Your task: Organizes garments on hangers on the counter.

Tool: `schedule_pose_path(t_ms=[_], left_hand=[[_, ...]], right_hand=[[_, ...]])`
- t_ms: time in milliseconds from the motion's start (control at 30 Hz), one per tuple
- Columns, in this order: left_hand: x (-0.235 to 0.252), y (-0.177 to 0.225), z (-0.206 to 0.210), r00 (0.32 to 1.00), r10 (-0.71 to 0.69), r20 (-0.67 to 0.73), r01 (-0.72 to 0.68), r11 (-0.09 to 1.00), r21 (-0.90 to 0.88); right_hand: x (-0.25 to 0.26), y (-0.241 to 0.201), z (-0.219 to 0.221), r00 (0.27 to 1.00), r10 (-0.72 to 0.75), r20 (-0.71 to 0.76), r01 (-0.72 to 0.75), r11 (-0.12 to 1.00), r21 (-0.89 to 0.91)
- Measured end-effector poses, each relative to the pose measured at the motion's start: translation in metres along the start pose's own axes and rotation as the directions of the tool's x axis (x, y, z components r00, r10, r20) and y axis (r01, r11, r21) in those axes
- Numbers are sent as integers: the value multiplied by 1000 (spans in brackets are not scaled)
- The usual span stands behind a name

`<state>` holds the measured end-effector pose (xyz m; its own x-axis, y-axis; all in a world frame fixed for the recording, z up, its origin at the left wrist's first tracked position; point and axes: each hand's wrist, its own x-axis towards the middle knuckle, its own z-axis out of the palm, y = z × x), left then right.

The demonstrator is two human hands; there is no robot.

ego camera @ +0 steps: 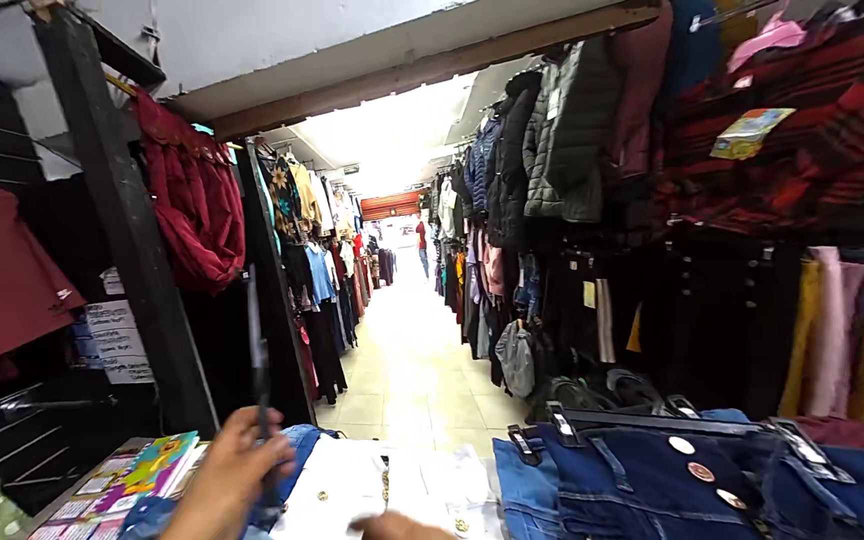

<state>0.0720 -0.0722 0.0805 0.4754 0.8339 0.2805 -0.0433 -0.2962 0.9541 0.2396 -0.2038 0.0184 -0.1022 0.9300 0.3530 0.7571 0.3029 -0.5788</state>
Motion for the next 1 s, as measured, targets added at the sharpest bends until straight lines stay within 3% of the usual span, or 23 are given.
schedule_pose_path(t_ms=[67,133,267,333,400,533,633,700,833,933,1000], left_hand=[[5,3,38,998,24,58,-11,977,-212],[14,-7,76,997,30,72,-1,927,-376],[51,-50,126,998,41,57,-10,882,-472],[65,-67,133,996,11,94,30,905,-424],[71,-74,129,991,-66,116,108,912,-395],[86,-89,95,963,-270,-8,254,913,-319],[107,-138,64,946,-196,-260,198,980,-21],[119,-166,54,921,-118,-370,156,985,74],[125,-178,59,966,-102,-239,126,988,87],[126,-175,58,984,-111,-140,132,979,154],[124,-171,59,986,-112,-124,126,985,115]], right_hand=[[4,22,1,965,43,-258,-21,996,89],[7,40,5,921,31,-389,47,981,191],[17,92,4,811,25,-584,64,989,132],[19,117,-5,807,165,-567,40,943,330],[20,131,-14,786,372,-495,2,798,603],[11,166,-30,739,571,-357,-76,598,798],[5,184,-37,709,660,-247,-144,478,866],[5,191,-37,725,663,-184,-184,445,876],[2,198,-34,735,662,-145,-286,498,819],[2,205,-32,655,685,-318,-410,676,612],[1,207,-33,621,680,-390,-503,728,466]])
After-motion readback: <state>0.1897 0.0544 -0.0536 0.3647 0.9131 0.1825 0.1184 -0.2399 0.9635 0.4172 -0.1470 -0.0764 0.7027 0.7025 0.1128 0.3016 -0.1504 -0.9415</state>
